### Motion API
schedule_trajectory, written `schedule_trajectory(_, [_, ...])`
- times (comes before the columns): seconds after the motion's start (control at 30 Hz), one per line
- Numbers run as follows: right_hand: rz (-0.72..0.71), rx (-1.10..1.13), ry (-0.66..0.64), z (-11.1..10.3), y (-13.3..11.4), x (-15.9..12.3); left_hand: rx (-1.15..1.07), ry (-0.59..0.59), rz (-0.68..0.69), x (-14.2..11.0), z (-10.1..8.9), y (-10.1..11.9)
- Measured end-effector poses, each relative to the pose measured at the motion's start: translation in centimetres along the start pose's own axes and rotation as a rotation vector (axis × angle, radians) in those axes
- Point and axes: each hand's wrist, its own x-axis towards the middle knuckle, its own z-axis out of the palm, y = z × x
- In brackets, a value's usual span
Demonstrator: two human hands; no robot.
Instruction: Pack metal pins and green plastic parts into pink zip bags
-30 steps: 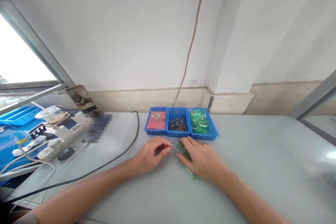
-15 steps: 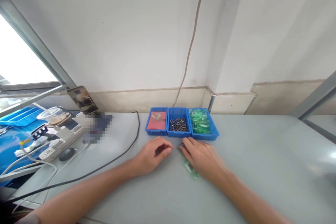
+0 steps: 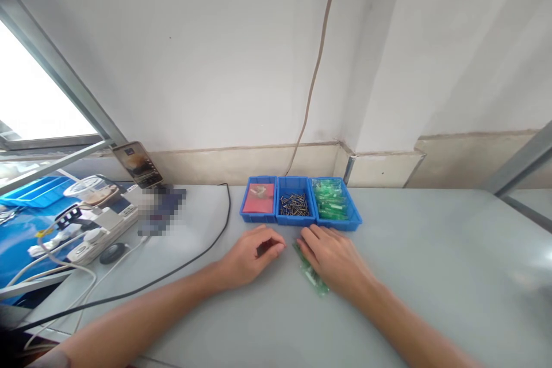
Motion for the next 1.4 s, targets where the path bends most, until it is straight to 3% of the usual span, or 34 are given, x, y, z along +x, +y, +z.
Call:
schedule_trajectory(0.33, [-0.050,-0.113,0.035,0.3,-0.2,-0.1,0.014,-0.033,0.077,0.0,0.0,-0.1])
schedule_trajectory(0.5, [-0.014,-0.181,0.065,0.9,-0.2,-0.4,0.047,-0.150,0.181,-0.1,0.0,0.2])
schedule_trajectory(0.7, [0.200,-0.328,0.036,1.5,-0.7,-0.8,0.133,-0.259,0.244,-0.5,0.3,0.2])
schedule_trajectory(0.83, [0.290,-0.274,-0.004,1.6,-0.9,-0.9,0.210,-0.277,0.310,-0.8,0.5,0.2])
schedule_trajectory(1.1, [0.284,-0.016,0.070,0.5,-1.2,-0.3,0.251,-0.191,0.289,-0.6,0.6,0.1])
schedule_trajectory(1.4, [0.153,0.041,0.205,-0.3,-1.5,0.1,0.238,-0.006,0.196,-0.4,1.2,-1.0])
